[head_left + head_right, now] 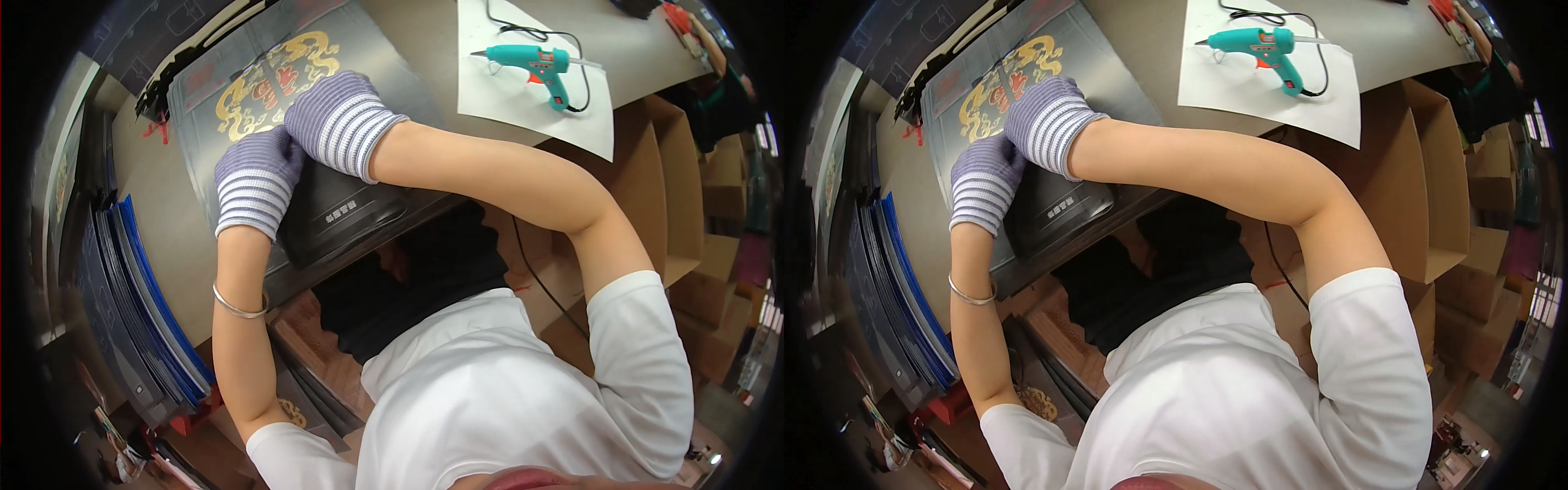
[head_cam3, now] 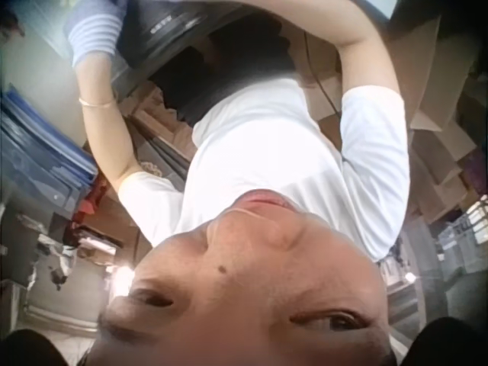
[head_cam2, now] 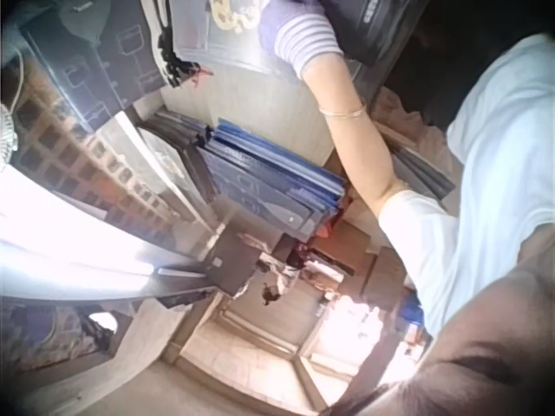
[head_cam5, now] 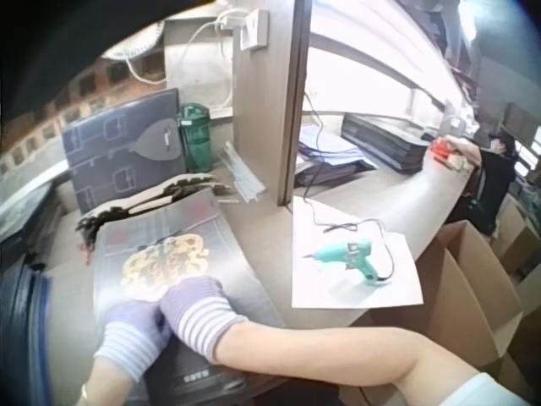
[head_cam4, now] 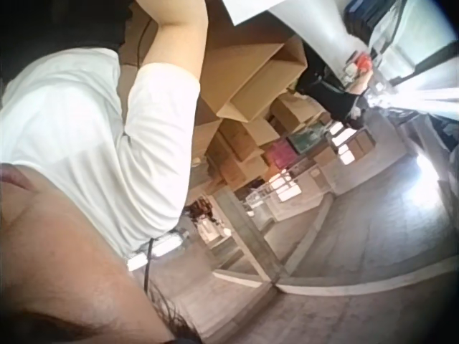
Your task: The person uses a hot glue gun to apply adhesive to the edges of a flat, dark gray cardboard box with a gold design. They then press a thin cardboard strip onto the glued edge to reinforce the corner. The person repeats this process on different edges of the box, handling the glue gun and cardboard pieces with gloved hands.
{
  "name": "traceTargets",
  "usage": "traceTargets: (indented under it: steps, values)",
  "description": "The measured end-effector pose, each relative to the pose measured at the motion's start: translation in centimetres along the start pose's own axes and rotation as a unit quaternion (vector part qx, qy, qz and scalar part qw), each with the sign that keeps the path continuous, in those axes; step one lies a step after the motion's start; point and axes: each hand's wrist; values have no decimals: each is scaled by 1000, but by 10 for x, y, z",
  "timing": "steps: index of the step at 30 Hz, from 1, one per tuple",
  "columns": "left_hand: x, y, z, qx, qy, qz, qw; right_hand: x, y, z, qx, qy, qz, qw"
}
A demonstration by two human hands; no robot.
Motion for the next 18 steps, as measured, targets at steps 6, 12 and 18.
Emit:
traceTargets:
  steps: [6,12,18]
  values:
    - [18,14,6,-43,73,-80,993,12,51,-40,-85,-105,-186,973]
    - [28,95,25,-19,243,-256,935,-26,190,-154,95,-138,-328,930]
    - [52,113,21,-98,427,-263,860,-23,158,-246,140,-321,-231,908]
Point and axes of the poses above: each hand's wrist, its own y-axis away from the middle knuckle, its own x-axis out of the palm, z = x × y, and after that the axes turned 14 degrees about -y, right-handed
